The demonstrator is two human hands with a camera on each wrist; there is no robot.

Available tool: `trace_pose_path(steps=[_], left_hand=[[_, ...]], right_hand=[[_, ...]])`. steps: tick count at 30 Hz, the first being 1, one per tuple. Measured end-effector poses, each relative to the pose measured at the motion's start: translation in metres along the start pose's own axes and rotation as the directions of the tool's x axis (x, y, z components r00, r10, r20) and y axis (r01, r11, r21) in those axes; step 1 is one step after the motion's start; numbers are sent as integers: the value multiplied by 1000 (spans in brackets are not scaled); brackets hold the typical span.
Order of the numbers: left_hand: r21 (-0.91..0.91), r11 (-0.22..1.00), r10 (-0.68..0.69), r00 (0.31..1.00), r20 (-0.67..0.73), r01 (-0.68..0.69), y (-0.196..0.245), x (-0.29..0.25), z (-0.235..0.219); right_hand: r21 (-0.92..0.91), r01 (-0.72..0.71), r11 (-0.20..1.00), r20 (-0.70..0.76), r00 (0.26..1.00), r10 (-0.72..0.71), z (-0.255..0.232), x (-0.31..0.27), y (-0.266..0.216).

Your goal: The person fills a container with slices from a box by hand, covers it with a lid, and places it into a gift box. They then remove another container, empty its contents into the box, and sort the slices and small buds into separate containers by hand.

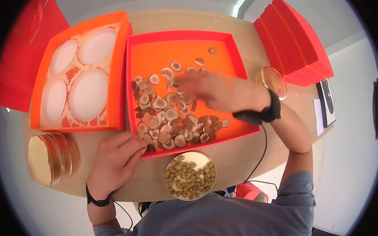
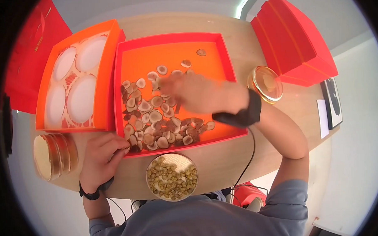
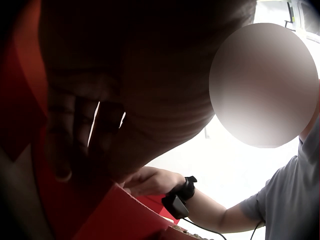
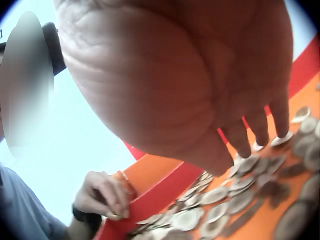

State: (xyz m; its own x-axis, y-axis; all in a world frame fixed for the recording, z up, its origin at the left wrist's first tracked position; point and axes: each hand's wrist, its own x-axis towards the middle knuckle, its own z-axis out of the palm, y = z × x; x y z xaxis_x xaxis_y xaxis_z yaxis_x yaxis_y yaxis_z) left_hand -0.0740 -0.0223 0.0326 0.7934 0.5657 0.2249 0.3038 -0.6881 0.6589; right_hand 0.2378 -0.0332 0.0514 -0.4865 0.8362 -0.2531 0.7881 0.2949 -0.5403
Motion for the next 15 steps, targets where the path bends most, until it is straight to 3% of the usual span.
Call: trace_pose_path(steps=[3,6,9,11,12,15], left_hand=[[-8,999,-54,998,-11,54,2,-1,0],[-6,998,-69,997,-37,68,1,0,1],[-6,996,-92,995,-36,92,1,2,0],[22,996,-88,994,-62,90,1,2,3],[36,996,-84,994,-74,87,0,2,4],[40,997,-60,993,-99,64,-1,2,5]], right_hand=[[-238,-190,953,-157,975,156,-17,6,33],[-276,-311,909,-221,941,255,-11,7,57],[-254,-116,960,-132,988,84,-2,-3,36],[-140,95,986,-170,978,-119,16,-16,17],[-151,130,980,-68,988,-141,17,-20,4],[-45,15,999,-106,994,-20,14,-46,-16]])
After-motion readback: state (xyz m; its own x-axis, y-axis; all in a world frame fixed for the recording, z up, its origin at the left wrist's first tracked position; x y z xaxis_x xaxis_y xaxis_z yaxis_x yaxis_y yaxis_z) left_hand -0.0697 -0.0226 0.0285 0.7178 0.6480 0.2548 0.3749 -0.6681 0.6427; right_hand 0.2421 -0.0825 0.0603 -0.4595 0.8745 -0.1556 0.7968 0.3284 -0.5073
